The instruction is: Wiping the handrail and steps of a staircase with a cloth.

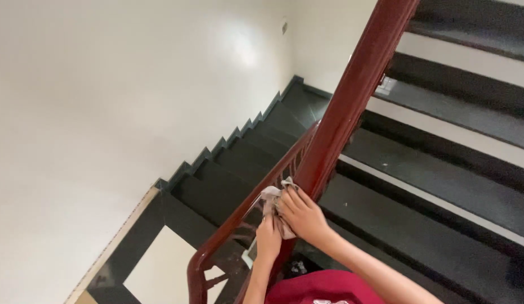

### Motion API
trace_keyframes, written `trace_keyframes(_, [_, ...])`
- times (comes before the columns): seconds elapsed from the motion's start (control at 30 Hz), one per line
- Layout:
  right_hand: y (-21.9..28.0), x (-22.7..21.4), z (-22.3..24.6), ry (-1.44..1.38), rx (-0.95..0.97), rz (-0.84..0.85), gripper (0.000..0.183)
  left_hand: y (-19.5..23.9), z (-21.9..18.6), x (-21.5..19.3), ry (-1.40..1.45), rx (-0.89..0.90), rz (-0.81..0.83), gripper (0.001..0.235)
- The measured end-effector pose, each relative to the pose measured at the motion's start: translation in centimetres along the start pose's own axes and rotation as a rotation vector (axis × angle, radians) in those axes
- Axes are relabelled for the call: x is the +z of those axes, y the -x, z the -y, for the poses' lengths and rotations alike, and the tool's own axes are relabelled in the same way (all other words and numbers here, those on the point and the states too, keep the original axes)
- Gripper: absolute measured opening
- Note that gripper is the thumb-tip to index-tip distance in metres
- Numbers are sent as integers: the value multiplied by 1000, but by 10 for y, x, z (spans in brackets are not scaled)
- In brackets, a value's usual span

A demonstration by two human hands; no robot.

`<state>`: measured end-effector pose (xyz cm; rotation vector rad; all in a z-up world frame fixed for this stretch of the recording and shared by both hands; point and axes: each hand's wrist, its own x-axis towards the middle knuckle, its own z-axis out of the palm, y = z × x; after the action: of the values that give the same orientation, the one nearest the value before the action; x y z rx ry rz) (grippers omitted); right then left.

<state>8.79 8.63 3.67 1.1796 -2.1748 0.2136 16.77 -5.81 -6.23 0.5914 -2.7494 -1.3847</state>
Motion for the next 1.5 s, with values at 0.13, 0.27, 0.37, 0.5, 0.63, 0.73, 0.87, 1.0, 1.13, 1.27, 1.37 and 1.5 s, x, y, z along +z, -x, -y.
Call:
trace_keyframes(0.13, [-39, 7, -54, -100, 83, 163, 20, -27, -4, 5, 33, 157, -69, 40])
trace_keyframes(0.27, [-93, 9, -144, 86, 379, 373, 26, -92, -57, 20, 160, 377, 1, 35])
trace_keyframes(0.37, [-99, 21, -146, 325, 176, 282, 30, -107, -57, 31, 178, 335, 43, 26])
trace_keyframes(0.5, [-65, 5, -52, 29, 90, 567, 81, -66, -34, 5, 140, 300, -1, 40])
trace_keyframes(0.63, [6, 33, -15, 67, -23, 297, 48, -53, 20, 17, 263, 212, 14, 37])
trace_keyframes(0.73, [2, 23, -53, -109, 89, 135, 43, -69, -9, 16, 172, 212, 56, 38])
trace_keyframes(0.87, [-33, 11, -138, -165, 392, -95, 55, -115, -86, 25, 135, 342, 87, 34])
trace_keyframes(1.0, [-23, 56, -144, -501, 718, -466, 59, -119, -110, 26, 135, 567, -11, 37])
trace_keyframes(1.13, [34, 77, -17, -569, 856, -423, 66, -63, -54, 26, -9, 616, -138, 39])
trace_keyframes(1.27, [73, 84, 37, -1530, 1165, -542, 61, -33, -25, 23, 14, 508, -129, 40])
trace_keyframes(1.37, [58, 77, -21, -1355, 1163, -403, 66, -67, -32, 35, 24, 474, -95, 34])
trace_keyframes(1.5, [7, 73, -142, -847, 1051, -339, 60, -122, -69, 47, 77, 516, -31, 29])
